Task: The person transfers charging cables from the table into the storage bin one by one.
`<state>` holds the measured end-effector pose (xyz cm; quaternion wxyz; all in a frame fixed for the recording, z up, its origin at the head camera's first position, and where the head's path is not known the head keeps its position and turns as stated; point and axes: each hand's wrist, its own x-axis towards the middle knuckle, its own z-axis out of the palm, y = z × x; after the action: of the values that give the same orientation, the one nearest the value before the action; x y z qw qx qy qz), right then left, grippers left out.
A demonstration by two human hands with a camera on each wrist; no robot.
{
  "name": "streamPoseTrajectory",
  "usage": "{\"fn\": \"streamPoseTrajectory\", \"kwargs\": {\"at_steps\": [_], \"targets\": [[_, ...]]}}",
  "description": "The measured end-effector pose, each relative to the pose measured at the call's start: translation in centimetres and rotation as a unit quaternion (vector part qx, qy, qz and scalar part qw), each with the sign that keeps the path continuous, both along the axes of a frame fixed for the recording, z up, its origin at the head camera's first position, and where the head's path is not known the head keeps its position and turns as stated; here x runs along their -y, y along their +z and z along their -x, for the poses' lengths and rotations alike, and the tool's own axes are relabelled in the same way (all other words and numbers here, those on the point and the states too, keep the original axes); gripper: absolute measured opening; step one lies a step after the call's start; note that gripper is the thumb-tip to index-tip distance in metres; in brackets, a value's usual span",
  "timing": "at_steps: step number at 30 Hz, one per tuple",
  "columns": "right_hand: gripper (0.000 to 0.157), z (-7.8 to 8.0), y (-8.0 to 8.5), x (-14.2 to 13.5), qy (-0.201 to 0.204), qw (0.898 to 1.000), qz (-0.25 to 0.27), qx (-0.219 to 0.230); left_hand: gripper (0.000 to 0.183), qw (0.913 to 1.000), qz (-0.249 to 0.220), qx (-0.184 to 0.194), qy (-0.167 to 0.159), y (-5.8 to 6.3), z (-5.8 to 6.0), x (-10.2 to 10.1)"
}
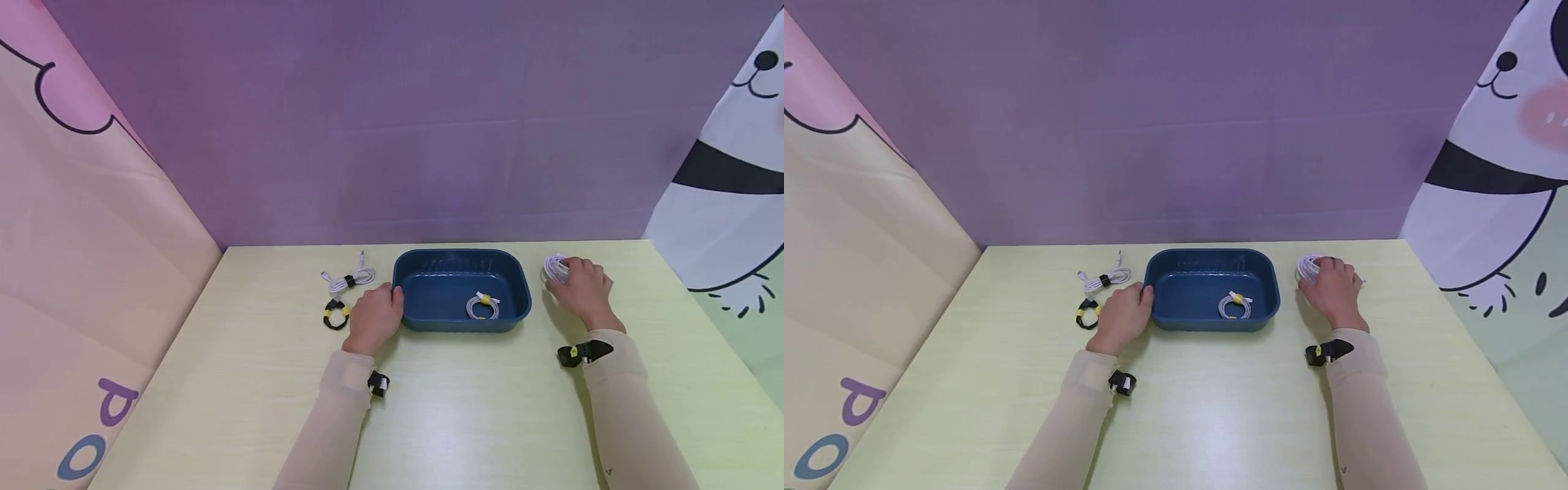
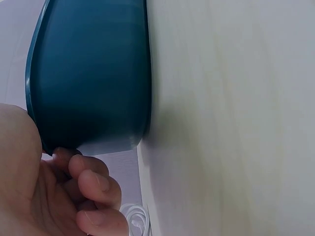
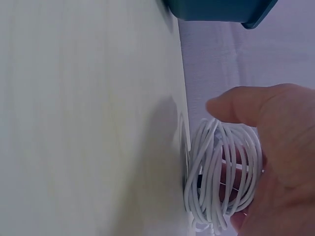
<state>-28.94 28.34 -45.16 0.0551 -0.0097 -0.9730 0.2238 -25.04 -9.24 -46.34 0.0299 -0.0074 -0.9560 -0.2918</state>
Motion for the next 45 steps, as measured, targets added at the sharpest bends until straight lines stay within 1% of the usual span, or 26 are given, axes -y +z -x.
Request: {"fn": "streamPoseTrajectory", "kwargs": {"at_steps": [8, 14, 25, 35, 45], "targets": [[0.07, 0.2, -0.17, -0.35, 0.016, 0.999, -0.019, 0.045, 0.039, 1.0, -0.002, 0.0, 0.0, -0.04, -0.02, 0.01], [0.069, 0.19, -0.19, -0.5, 0.021, 0.998, -0.024, 0.053, 0.039, 1.0, 0.0, 0.0, -0.001, -0.03, -0.02, -0.02], [0.062, -0.01, 0.2, -0.54, 0.04, 0.997, -0.029, 0.066, 0.039, 1.0, 0.005, 0.003, 0.002, 0.09, -0.05, 0.0], [0.051, -0.14, 0.46, -0.66, 0.045, 0.995, -0.035, 0.081, 0.038, 1.0, -0.002, 0.002, -0.001, 0.19, -0.11, -0.01], [0.045, -0.09, 0.53, -0.94, 0.055, 0.995, -0.042, 0.069, 0.039, 1.0, 0.001, 0.002, 0.0, 0.18, -0.08, -0.03]]}}
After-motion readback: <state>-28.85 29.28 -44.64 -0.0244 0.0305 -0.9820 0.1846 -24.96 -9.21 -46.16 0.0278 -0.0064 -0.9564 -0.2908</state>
